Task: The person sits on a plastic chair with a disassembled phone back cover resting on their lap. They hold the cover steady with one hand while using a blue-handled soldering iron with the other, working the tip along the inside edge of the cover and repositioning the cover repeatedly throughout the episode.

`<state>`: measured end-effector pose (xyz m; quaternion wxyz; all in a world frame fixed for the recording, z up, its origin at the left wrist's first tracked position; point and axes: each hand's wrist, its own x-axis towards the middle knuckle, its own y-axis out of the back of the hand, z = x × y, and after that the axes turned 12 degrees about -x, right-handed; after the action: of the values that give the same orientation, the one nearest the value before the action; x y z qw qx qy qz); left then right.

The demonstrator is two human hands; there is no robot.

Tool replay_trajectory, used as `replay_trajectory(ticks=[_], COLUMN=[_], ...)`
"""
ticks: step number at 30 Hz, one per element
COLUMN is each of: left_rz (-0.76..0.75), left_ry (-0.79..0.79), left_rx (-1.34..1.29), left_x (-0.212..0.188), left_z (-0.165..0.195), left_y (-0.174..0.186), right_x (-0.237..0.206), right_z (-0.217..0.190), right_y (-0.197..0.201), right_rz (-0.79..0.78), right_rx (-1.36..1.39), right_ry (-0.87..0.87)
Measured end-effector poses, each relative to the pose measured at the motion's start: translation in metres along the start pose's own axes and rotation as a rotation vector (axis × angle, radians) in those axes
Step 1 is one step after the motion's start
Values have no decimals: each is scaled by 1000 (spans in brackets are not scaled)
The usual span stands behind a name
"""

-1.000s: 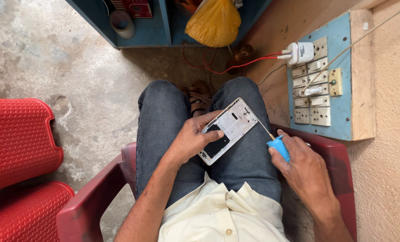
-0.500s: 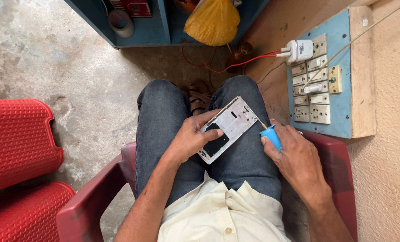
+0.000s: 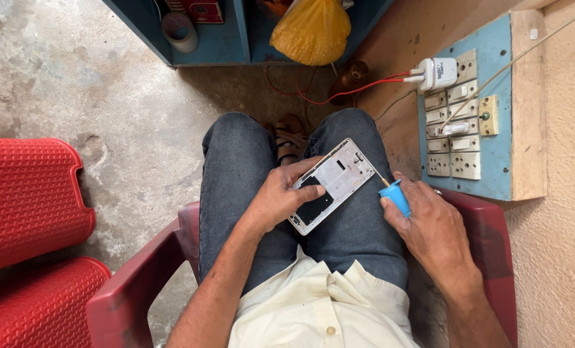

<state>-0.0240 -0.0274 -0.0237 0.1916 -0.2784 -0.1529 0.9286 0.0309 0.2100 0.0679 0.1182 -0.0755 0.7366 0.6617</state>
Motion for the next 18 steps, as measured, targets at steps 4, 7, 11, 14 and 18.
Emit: replay_trajectory(ticks=[4,7,11,14,18], left_rz=[6,9,11,3,25], left_ry=[-10,-8,-2,-1,30], left_rx=[18,15,20,4,33], left_x=[0,0,1,1,1], left_z=[-1,-1,1,2,3], left_y=[0,-1,-2,-4,-4], right_x=[-5,-5,0,-1,-10], right_z=[2,1,0,2,4], right_y=[4,4,2,4,5], right_rz=[-5,12,4,1,-15], right_rx=[17,31,1,-5,16], right_ry=[14,22,9,10,-24])
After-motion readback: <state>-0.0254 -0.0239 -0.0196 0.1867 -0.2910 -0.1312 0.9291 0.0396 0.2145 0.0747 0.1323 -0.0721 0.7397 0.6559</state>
